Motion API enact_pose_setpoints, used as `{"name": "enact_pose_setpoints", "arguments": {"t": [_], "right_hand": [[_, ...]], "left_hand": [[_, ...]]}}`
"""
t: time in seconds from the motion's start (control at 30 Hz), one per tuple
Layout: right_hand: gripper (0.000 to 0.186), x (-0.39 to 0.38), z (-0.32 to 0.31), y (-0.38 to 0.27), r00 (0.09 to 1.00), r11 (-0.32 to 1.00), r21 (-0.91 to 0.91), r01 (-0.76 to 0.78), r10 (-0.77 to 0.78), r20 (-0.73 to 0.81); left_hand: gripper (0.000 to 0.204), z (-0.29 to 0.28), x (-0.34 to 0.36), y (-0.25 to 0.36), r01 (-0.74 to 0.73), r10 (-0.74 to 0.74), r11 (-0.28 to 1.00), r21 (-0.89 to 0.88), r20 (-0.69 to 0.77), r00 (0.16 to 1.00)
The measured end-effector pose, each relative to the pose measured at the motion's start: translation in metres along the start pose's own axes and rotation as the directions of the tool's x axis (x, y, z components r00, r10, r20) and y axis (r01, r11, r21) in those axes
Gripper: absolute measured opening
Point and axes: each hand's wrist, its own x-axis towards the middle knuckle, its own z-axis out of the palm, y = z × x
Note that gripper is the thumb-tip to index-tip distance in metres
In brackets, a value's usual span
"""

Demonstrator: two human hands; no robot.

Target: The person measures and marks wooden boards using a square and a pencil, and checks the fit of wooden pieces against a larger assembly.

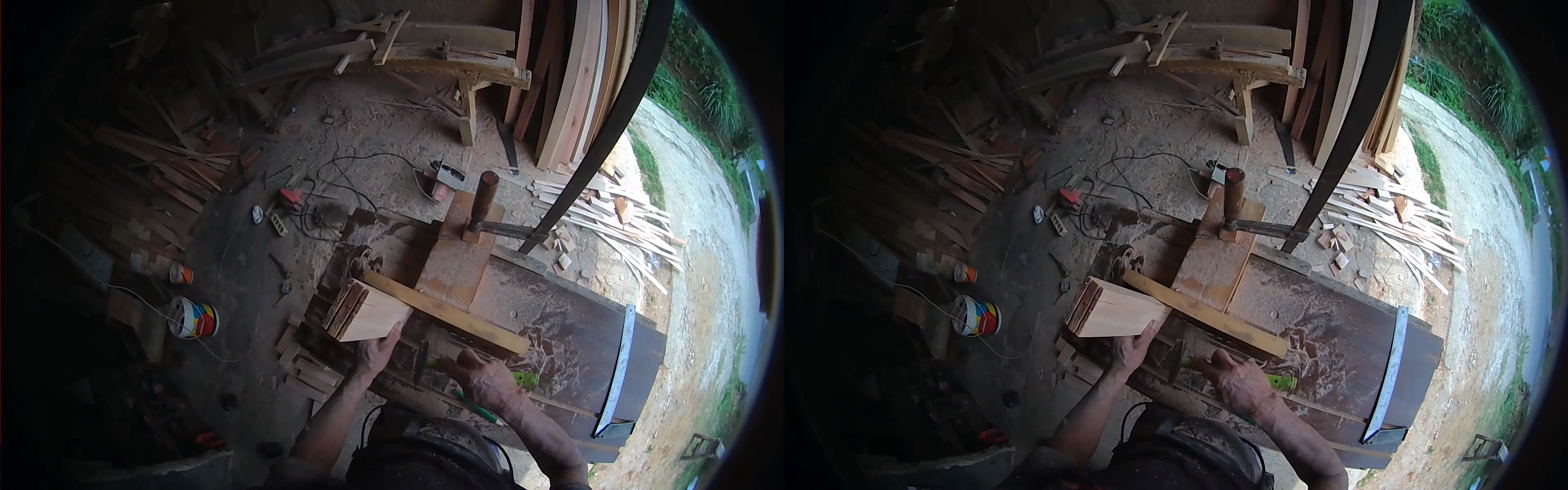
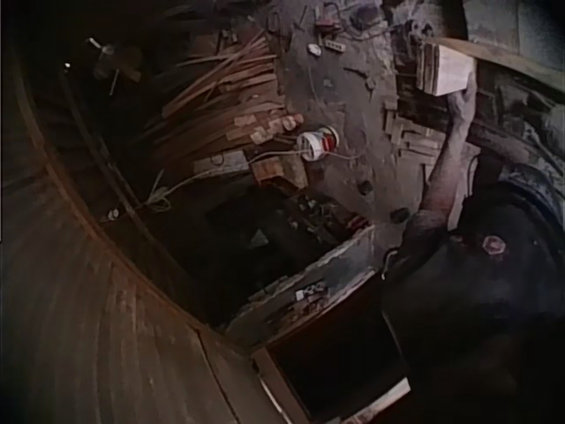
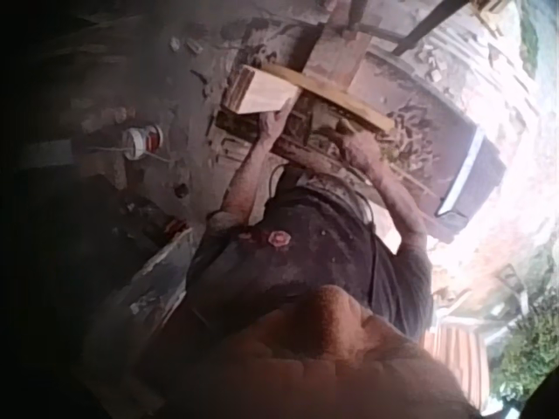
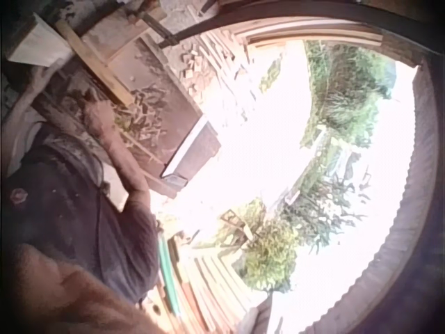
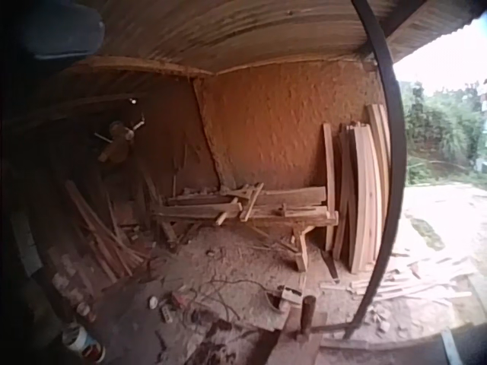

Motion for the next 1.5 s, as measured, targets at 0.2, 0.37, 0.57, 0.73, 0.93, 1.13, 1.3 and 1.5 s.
{"name": "enact_pose_setpoints", "arguments": {"t": [0.2,0.37,0.57,0.73,0.93,1.13,1.3,1.5], "right_hand": [[0.062,0.003,0.012,0.001,0.989,0.99,-0.015,-0.143,0.143,-0.024],[0.057,0.013,0.008,0.008,0.992,0.994,-0.019,-0.105,0.103,-0.076],[0.051,-0.008,0.004,-0.011,0.996,0.996,0.079,-0.039,0.045,-0.073],[0.051,-0.035,0.027,0.002,0.996,0.992,0.098,-0.086,0.088,-0.02],[0.054,-0.055,0.036,0.007,0.989,0.978,0.148,-0.144,0.144,0.013],[0.055,-0.063,0.041,0.006,0.988,0.972,0.18,-0.148,0.153,-0.016],[0.055,-0.061,0.047,0.007,0.988,0.974,0.167,-0.152,0.151,0.02],[0.06,-0.042,0.035,0.014,0.996,0.994,0.053,-0.091,0.09,0.024]], "left_hand": [[0.024,0.002,-0.001,0.0,-0.026,0.026,0.999,-0.019,-0.001,1.0],[0.024,0.003,-0.003,-0.007,-0.023,0.023,1.0,0.001,0.037,0.999],[0.025,0.001,-0.007,-0.005,-0.069,0.067,0.997,0.039,0.042,0.997],[0.023,0.001,-0.001,-0.001,-0.052,0.049,0.997,0.051,0.058,0.997],[0.041,0.008,-0.014,-0.011,-0.095,0.083,0.99,0.101,0.118,0.99],[0.019,0.014,-0.02,-0.01,-0.268,0.245,0.923,0.276,0.115,0.963],[0.025,0.014,-0.018,-0.009,-0.308,0.286,0.898,0.315,0.113,0.951],[0.02,0.01,-0.007,0.01,-0.046,0.044,0.998,0.047,0.058,0.997]]}}
